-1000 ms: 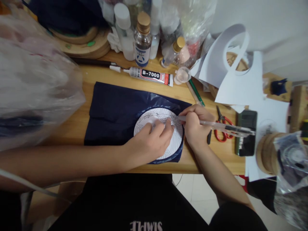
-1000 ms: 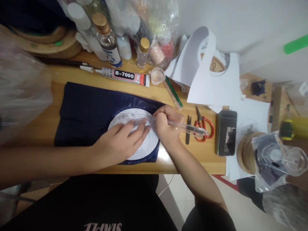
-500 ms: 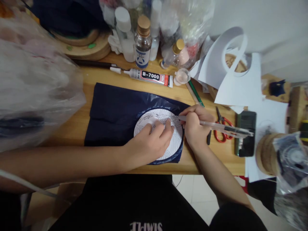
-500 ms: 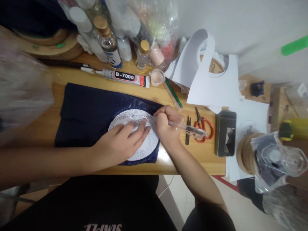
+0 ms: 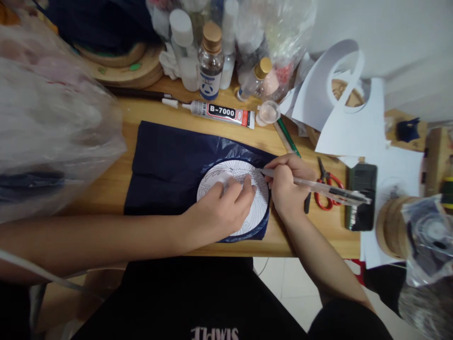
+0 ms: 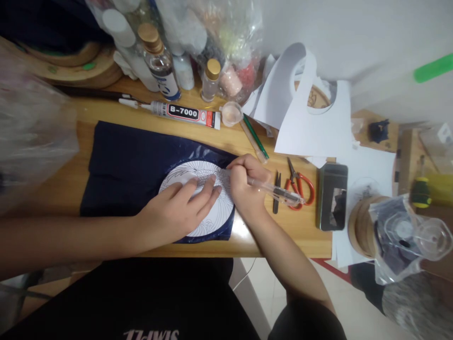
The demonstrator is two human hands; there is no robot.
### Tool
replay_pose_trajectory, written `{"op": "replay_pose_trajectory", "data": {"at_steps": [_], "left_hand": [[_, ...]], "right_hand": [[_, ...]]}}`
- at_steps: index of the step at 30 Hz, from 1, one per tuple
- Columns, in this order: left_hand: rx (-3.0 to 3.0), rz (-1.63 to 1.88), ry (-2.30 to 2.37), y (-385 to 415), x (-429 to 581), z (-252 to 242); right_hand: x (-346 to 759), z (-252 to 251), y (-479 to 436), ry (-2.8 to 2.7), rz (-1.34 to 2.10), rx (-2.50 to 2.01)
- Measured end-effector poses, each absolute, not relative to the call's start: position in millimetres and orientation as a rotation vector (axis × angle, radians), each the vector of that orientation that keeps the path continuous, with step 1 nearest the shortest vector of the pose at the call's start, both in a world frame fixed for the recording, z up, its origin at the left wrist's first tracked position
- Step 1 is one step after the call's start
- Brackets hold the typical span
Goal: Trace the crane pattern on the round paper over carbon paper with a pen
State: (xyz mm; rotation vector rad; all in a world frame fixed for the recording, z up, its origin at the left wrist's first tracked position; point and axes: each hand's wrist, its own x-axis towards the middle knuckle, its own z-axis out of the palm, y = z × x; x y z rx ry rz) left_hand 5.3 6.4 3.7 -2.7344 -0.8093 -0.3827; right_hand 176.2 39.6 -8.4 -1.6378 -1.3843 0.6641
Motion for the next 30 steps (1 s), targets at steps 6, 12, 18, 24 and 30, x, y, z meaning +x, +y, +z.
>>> {"op": "replay_pose_trajectory", "data": {"at_steps": [6,12,18,24,30], "left_hand": [[-2.734,-0.375,-0.807,6.8,4.9,3.2],[-2.738,-0.389,-0.804,6.4,4.8,3.5],[-2.762,-0.388,-0.814,5.7,4.3,2.3],[-2.762,-0.401,-0.810,6.4,4.4,2.4],[-2.741,-0.386,-0.802,6.4,4.6,4.0]], "right_hand": [[176.4,-7.9,40.0,-1.389,0.664,-1.641],[175.0,-7.0,39.4,-1.363,0.681,-1.635],[177.1,-9.7,38.2,-1.285,0.642,-1.565],[177.1,-6.8,39.7,-1.369,0.627,-1.619],[176.0,-4.7,39.6,-1.416,0.652,-1.578]]}}
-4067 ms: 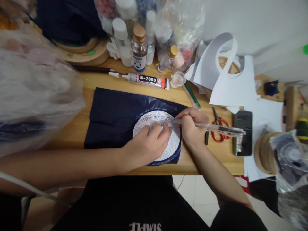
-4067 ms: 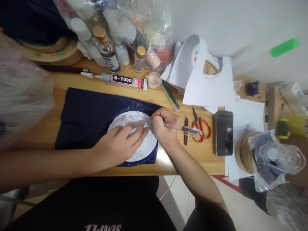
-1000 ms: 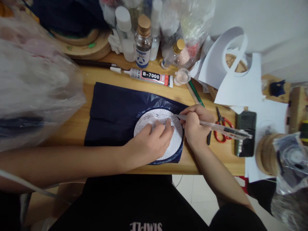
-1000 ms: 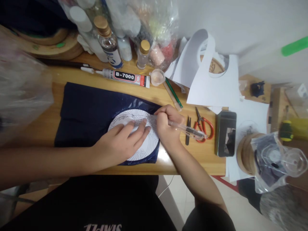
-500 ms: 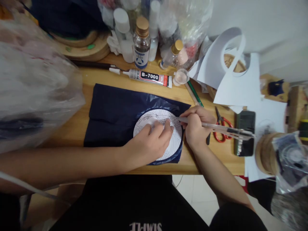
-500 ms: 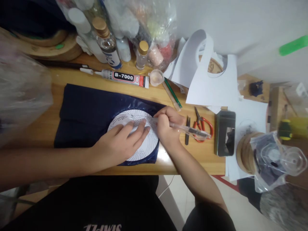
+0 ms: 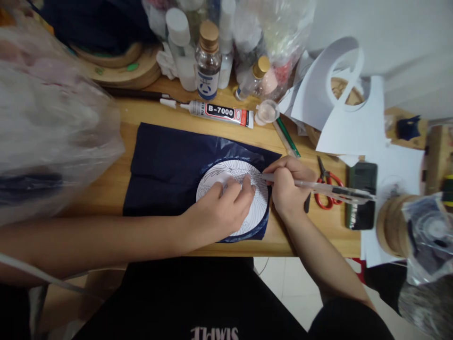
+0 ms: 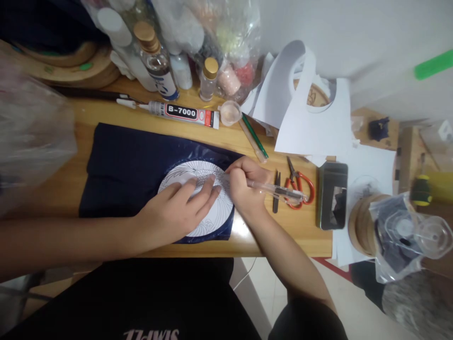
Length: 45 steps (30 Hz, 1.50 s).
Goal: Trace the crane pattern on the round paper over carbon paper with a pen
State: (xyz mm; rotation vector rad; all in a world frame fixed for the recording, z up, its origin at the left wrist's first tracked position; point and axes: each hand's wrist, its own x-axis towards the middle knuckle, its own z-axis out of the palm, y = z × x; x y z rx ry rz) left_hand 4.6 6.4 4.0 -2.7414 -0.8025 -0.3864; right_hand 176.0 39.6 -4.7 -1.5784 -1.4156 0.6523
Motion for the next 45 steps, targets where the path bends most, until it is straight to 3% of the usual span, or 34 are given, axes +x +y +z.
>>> {"op": "replay_pose_trajectory", "data": {"at_steps": [45], "left_hand": [[-2.735,-0.379,-0.801,7.2,4.8,3.5]], "right_hand": [[175.4,-6.3,40.2,-1.407,0.651,-1.596]]}}
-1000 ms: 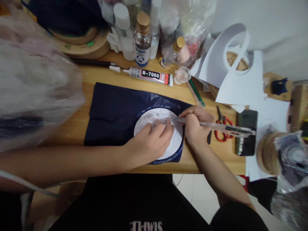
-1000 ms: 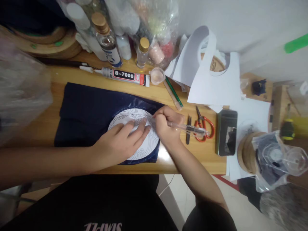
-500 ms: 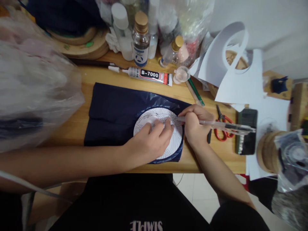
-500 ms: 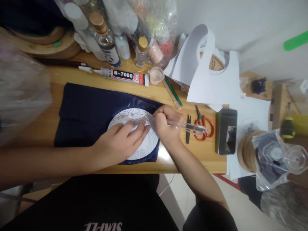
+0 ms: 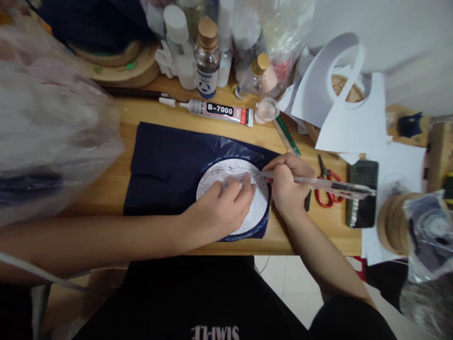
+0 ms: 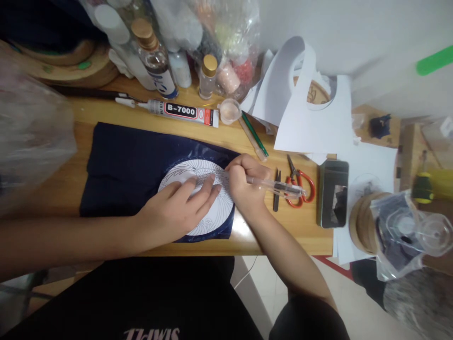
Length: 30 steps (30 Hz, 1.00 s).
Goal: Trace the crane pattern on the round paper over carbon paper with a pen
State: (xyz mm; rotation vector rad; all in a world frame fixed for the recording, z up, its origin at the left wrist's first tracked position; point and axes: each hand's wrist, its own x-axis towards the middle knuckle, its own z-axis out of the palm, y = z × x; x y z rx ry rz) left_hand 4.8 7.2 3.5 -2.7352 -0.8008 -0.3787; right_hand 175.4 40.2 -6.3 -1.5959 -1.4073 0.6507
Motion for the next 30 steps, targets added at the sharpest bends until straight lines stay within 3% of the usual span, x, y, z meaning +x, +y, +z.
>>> {"op": "replay_pose_trajectory", "data": {"at_steps": [30], "left_hand": [[-2.746,-0.366,-0.798,7.4,4.7,2.8]], "right_hand": [[175.3,-6.4,40.5,-1.368,0.657,-1.629]]}}
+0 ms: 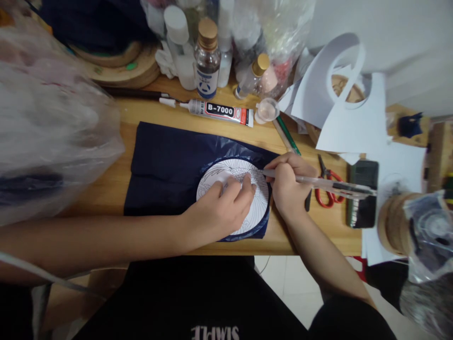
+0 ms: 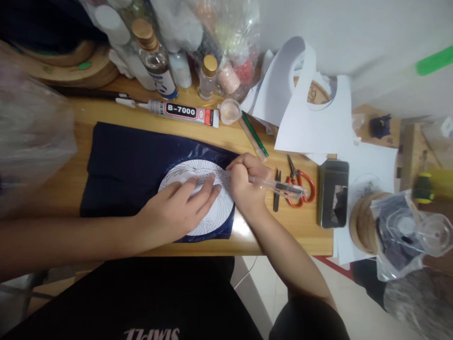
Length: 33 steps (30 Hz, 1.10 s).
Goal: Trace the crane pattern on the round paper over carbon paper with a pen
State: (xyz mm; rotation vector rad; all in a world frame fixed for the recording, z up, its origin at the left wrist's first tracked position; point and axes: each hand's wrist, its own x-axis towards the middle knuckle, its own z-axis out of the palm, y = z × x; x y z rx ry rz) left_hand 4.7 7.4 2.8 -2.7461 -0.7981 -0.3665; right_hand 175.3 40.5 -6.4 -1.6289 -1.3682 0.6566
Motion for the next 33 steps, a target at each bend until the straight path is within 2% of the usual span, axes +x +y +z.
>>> {"op": "replay_pose_trajectory", "data": {"at_steps": [33], "left_hand": [[-2.741,-0.376,-0.805,6.8,4.5,3.5]], "right_hand": [[175.8,-4.6,40.9,-1.442,0.674,-1.570]]}}
